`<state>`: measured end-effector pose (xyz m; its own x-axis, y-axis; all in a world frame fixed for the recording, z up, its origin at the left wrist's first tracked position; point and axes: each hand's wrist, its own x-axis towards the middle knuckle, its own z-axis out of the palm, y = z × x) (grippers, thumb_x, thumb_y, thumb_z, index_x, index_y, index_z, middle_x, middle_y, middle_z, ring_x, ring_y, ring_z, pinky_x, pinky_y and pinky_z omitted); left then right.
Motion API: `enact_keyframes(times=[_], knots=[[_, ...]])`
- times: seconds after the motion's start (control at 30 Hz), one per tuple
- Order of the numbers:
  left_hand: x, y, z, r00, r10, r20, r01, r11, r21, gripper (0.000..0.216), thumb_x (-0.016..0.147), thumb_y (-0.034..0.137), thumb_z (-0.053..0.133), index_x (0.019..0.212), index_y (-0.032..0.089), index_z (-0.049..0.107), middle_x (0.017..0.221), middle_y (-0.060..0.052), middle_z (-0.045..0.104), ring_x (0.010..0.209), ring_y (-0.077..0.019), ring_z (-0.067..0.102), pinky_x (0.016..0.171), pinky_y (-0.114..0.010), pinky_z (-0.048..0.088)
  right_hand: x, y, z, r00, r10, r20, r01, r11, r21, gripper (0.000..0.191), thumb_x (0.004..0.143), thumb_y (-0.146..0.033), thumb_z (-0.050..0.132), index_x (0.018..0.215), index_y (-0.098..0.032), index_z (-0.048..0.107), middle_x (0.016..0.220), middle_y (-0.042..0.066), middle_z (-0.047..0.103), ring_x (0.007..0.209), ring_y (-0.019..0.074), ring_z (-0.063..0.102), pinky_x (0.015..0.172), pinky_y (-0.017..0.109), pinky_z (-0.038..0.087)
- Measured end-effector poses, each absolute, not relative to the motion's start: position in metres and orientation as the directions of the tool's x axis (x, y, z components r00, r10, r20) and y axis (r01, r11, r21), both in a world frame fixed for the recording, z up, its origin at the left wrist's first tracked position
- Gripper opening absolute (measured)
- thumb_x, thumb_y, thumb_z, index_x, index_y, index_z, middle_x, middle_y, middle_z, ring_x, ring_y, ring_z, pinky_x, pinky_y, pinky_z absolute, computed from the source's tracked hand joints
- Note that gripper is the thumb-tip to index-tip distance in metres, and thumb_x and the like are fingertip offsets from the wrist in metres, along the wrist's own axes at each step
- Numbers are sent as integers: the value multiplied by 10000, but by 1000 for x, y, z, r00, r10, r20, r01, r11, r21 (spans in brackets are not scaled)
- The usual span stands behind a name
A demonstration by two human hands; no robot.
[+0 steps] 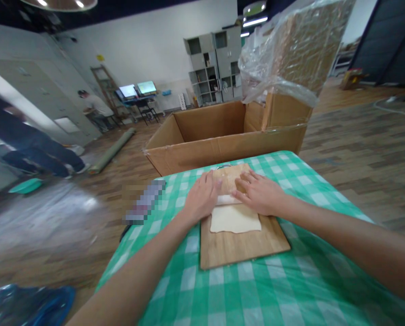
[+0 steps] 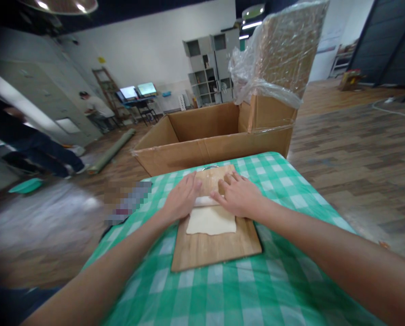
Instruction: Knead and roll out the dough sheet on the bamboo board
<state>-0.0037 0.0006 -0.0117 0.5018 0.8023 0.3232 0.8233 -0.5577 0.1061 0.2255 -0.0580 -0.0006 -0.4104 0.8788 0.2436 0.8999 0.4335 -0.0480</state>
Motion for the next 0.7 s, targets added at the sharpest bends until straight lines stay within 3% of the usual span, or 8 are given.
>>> enact_keyframes(times=[0.13, 0.23, 0.33, 0.57, 0.7], knots=[[-10, -41, -16, 466, 786, 406, 843, -534, 66, 630, 1106, 439, 123, 1536, 46, 363, 1583, -248, 449, 1513, -333, 391, 1230, -532, 330, 219, -83, -3, -404, 862, 307, 897, 438, -50, 727, 1056, -608, 316, 1514, -74, 501, 1579, 223, 479, 1525, 386, 333, 1203, 535, 314], [-17, -64, -22, 428, 808, 405, 844, -517, 140, 629, 1106, 462, 134, 1581, 98, 326, 1613, -200, 435, 1531, -305, 369, 1240, -516, 335, 217, -103, -2, -454, 821, 347, 872, 489, -16, 745, 1051, -595, 345, 1583, -78, 410, 1630, 207, 413, 1550, 387, 279, 1229, 544, 271], [-21, -74, -25, 367, 860, 356, 855, -462, 234, 665, 1103, 489, 120, 1607, 91, 294, 1646, -192, 385, 1550, -297, 334, 1248, -522, 326, 219, -105, 5, -506, 784, 358, 847, 531, 35, 728, 1057, -596, 332, 1561, -85, 450, 1645, 212, 383, 1547, 397, 283, 1242, 557, 241], [-10, -53, -7, 201, 972, 121, 900, -232, 370, 770, 1073, 583, 71, 1606, 81, 313, 1652, -191, 369, 1544, -312, 344, 1232, -535, 332, 221, -45, 10, -534, 795, 287, 833, 552, 22, 672, 1083, -564, 277, 1495, -103, 539, 1597, 228, 451, 1503, 413, 366, 1200, 565, 299], [-10, -24, 0, 227, 972, 55, 892, -230, 389, 761, 1062, 616, 52, 1611, 154, 306, 1658, -153, 378, 1537, -295, 362, 1220, -508, 351, 221, -24, 3, -571, 785, 240, 806, 591, -15, 605, 1107, -497, 237, 1415, -127, 604, 1480, 198, 585, 1446, 372, 448, 1189, 560, 306]])
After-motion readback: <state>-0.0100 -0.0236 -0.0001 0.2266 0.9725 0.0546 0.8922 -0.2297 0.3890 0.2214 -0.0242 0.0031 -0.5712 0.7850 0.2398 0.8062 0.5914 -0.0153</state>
